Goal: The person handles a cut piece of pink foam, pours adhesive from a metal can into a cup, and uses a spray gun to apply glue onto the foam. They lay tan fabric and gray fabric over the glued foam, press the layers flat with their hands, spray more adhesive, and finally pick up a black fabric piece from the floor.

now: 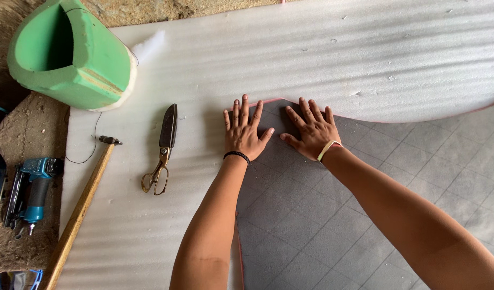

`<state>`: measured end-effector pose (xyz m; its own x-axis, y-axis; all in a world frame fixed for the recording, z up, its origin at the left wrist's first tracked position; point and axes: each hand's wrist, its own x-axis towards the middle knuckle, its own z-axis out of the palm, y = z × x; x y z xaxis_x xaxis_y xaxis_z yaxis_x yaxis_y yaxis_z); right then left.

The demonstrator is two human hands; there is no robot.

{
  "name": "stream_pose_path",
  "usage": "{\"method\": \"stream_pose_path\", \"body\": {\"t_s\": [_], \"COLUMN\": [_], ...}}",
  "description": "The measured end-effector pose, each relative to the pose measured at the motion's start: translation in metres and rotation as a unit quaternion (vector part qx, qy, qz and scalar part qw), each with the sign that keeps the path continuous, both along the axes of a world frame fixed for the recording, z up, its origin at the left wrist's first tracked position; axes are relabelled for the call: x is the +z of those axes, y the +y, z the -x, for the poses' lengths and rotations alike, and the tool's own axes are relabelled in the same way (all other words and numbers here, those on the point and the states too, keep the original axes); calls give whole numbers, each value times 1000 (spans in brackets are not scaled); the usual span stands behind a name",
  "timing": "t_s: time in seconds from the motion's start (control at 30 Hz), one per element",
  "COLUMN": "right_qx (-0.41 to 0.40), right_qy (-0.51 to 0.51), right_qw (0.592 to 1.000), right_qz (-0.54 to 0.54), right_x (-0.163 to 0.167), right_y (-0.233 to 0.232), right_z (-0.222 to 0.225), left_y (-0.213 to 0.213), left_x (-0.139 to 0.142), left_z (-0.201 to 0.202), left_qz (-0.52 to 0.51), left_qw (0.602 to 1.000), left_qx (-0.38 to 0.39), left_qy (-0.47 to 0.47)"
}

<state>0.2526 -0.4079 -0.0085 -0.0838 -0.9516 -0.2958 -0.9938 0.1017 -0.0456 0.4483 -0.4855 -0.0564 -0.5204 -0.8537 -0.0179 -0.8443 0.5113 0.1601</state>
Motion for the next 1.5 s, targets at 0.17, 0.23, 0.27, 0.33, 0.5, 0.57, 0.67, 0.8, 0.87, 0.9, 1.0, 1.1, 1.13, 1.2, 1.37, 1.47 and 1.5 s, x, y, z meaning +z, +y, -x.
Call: {"method": "stream_pose_path", "body": {"t_s": [0.17,0.23,0.27,0.33,0.5,0.57,0.67,0.8,0.87,0.9,1.0,1.1,1.13,1.2,1.37,1.47,1.5], "right_qx": [78,151,87,-37,59,174,-6,-297,-382,-420,-468,-496,-511,-527,-403,-318,-269], "right_qy": [26,20,19,14,36,-66,-77,93,124,87,35,-70,-117,-273,-468,-420,-399], "right_qw": [996,986,994,999,996,965,993,932,883,874,865,851,839,780,757,845,873], "right_qz": [-19,-73,-55,-19,-64,186,91,187,242,228,180,155,149,199,212,96,85], "right_x": [9,16,22,31,19,19,16,6,-7,-14,-40,-41,-36,-24,31,52,54], "right_y": [35,76,81,83,147,211,288,399,444,458,469,441,428,388,244,146,116], "right_z": [1,15,39,81,61,58,114,238,294,322,368,390,387,367,294,248,232], "left_y": [5,6,8,11,18,21,30,74,114,128,154,148,142,125,52,1,-12], "left_x": [9,11,10,8,2,4,15,35,40,43,48,52,52,49,30,18,16], "left_z": [2,3,4,5,9,11,16,32,47,58,79,83,83,78,42,18,13], "left_qz": [-31,-19,-15,-20,-7,-3,10,48,27,-65,-322,-452,-455,-431,-428,-436,-439], "left_qw": [999,1000,1000,1000,1000,1000,1000,990,945,909,655,323,313,384,447,360,385], "left_qx": [18,13,10,13,12,18,17,10,1,42,153,180,190,237,374,426,442], "left_qy": [0,2,3,3,10,4,2,134,326,410,667,812,812,781,690,707,681]}}
